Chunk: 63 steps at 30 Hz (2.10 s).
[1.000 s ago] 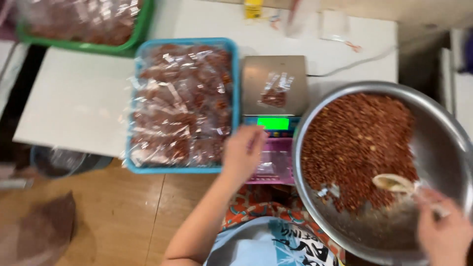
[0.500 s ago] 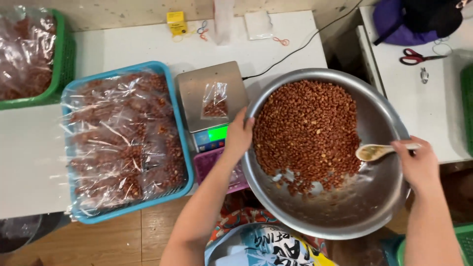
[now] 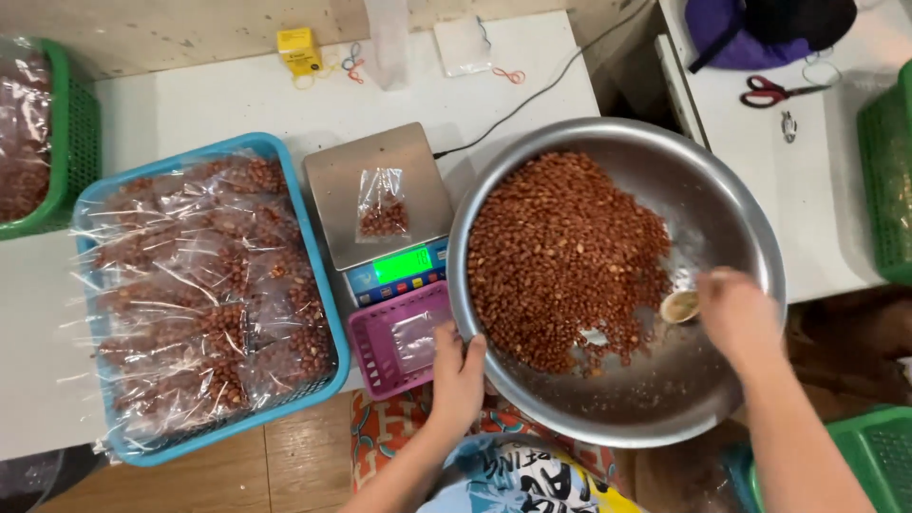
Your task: Packaging roasted peanuts into small plastic bags, weighing them on a digital scale, and organizing them into a tray.
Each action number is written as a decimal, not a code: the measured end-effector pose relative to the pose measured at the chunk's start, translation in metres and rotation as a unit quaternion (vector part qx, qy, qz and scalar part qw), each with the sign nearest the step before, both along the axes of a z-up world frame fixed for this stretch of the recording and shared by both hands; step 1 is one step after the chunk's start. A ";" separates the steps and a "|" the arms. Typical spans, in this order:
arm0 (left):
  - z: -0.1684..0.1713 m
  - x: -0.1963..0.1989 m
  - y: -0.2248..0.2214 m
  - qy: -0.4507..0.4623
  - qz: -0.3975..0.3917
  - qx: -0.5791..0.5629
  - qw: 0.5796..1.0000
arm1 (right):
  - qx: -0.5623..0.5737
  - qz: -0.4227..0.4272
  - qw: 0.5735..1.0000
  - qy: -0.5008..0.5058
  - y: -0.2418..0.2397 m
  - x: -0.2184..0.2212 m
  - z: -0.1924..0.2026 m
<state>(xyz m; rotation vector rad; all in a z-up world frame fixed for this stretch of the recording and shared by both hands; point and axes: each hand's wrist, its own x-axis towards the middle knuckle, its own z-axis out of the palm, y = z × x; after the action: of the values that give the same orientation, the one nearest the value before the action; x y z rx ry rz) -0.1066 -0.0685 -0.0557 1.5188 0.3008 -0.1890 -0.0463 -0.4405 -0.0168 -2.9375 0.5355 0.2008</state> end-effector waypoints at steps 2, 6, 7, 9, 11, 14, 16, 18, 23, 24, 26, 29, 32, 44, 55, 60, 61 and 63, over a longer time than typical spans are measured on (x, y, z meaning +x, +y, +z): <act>0.016 -0.004 0.010 0.050 -0.013 -0.029 0.998 | 0.071 -0.008 0.993 0.098 0.034 0.000 0.006; 0.002 -0.006 0.041 0.019 -0.055 -0.013 0.998 | 0.184 0.038 0.971 0.147 0.068 -0.004 0.017; 0.006 -0.002 0.047 0.023 -0.054 -0.015 0.998 | 0.183 0.038 0.971 0.151 0.054 -0.002 0.016; 0.017 0.002 0.067 -0.130 0.018 0.284 0.950 | -0.070 0.083 0.990 0.092 0.037 0.001 0.009; -0.008 0.010 0.081 -0.156 -0.003 0.385 0.909 | -0.044 0.078 0.987 0.136 0.050 0.005 0.002; -0.059 0.031 0.091 -0.126 -0.088 0.534 0.831 | 0.065 0.107 0.978 0.167 0.097 0.004 -0.001; -0.076 0.036 0.092 -0.065 -0.151 0.582 0.796 | 0.152 0.141 0.965 0.160 0.119 -0.004 0.000; -0.071 0.040 0.089 -0.033 -0.195 0.608 0.769 | 0.145 0.155 0.974 0.079 0.124 -0.005 0.002; -0.076 0.038 0.087 -0.118 -0.145 0.627 0.756 | 0.053 0.124 0.964 0.227 0.127 0.011 -0.017; -0.074 0.038 0.085 -0.135 -0.140 0.618 0.762 | 0.083 0.108 0.959 0.251 0.134 0.009 -0.029; -0.087 0.036 0.087 -0.164 -0.126 0.604 0.770 | 0.210 0.039 0.956 0.203 0.141 0.020 -0.052; -0.085 0.032 0.091 -0.200 -0.122 0.572 0.786 | 0.372 -0.037 0.920 0.115 0.153 0.022 -0.055; -0.060 0.032 0.098 -0.245 -0.109 0.552 0.789 | 0.461 -0.068 0.883 0.063 0.152 0.013 -0.048; 0.012 0.028 0.106 -0.203 -0.011 0.325 0.923 | 0.582 -0.099 0.806 -0.039 0.125 -0.018 -0.023; 0.036 0.046 0.111 -0.031 -0.007 0.185 0.982 | 0.647 -0.116 0.747 -0.102 0.128 -0.028 0.005; 0.047 0.062 0.094 0.003 -0.160 -0.047 0.986 | 0.661 -0.079 0.732 -0.145 0.128 -0.030 0.025; 0.055 0.066 0.086 0.002 -0.162 -0.046 0.986 | 0.662 -0.080 0.731 -0.146 0.127 -0.031 0.031; 0.070 0.075 0.070 0.057 -0.246 0.089 0.963 | 0.684 -0.072 0.701 -0.186 0.125 -0.033 0.042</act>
<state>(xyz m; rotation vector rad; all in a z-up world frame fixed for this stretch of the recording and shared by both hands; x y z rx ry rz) -0.0321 0.0010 0.0148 1.7465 0.0235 -0.6592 -0.0789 -0.3153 0.0252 -1.3825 0.2967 -0.0402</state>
